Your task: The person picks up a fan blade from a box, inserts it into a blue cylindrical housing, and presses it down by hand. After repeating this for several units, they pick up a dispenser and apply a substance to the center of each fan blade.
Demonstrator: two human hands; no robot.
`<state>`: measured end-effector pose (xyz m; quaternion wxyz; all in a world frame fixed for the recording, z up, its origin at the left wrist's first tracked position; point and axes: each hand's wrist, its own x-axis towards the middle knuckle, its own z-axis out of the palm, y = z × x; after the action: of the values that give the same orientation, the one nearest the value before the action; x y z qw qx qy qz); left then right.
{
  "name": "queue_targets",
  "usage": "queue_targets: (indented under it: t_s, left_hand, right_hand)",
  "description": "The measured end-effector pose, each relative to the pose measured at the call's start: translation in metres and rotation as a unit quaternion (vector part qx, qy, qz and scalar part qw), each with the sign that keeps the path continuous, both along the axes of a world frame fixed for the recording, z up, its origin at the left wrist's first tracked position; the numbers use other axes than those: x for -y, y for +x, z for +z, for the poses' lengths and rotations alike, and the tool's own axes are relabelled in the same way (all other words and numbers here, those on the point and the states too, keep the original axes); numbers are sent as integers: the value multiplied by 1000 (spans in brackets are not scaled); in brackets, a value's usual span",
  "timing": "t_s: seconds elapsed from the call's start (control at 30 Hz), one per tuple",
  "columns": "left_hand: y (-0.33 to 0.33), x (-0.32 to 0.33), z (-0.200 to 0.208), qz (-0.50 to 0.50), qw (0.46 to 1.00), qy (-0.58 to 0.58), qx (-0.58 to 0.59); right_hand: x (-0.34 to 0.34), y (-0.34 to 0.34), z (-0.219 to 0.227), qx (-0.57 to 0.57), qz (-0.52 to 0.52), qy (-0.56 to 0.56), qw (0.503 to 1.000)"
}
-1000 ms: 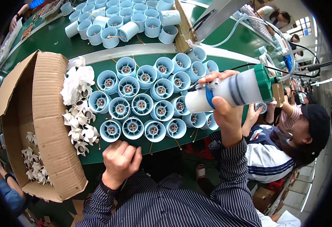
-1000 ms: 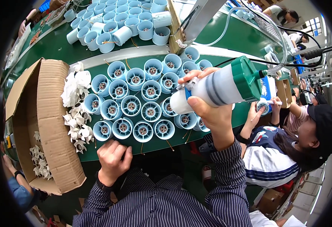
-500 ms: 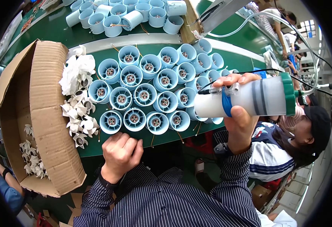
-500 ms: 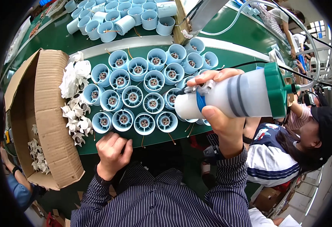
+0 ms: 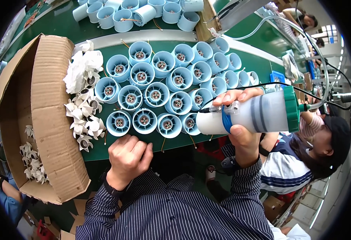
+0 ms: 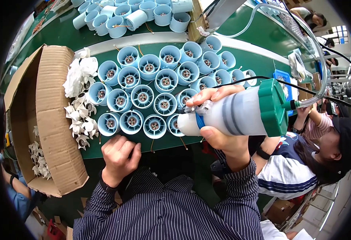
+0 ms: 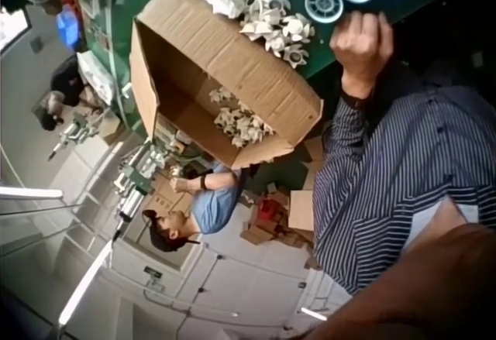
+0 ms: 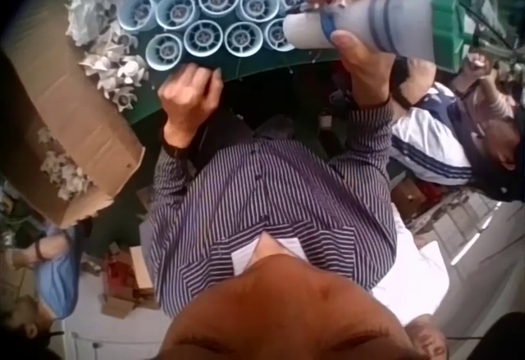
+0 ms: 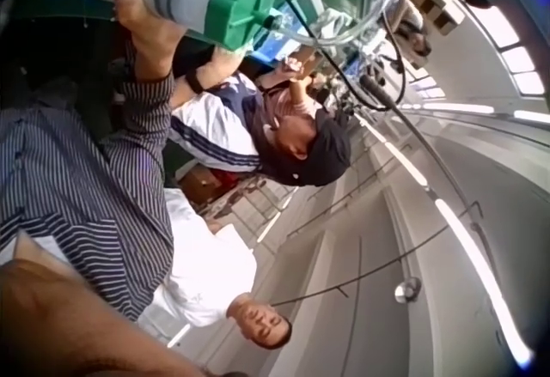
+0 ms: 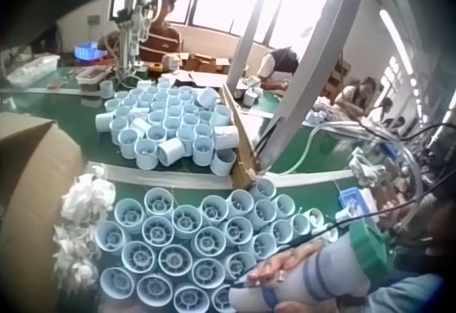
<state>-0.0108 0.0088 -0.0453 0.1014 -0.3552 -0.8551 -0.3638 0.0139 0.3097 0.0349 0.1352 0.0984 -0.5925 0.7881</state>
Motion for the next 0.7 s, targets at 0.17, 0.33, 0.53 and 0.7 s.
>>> queue_targets:
  t_s: [0.17,0.33,0.53,0.7]
  left_hand:
    - [0,0,1,0,1000,4,-2]
    - [1,0,-1,-11,1000,14,10]
    - [-1,2,1,-10,1000,14,8]
    - [0,2,0,-7,1000,12,3]
  right_hand:
    - [0,2,3,5,-18,15,1000]
    - [-2,4,3,4,-28,23,999]
    - [10,-3,17,-5,-40,6,999]
    - [17,-30,21,-27,-29,21,999]
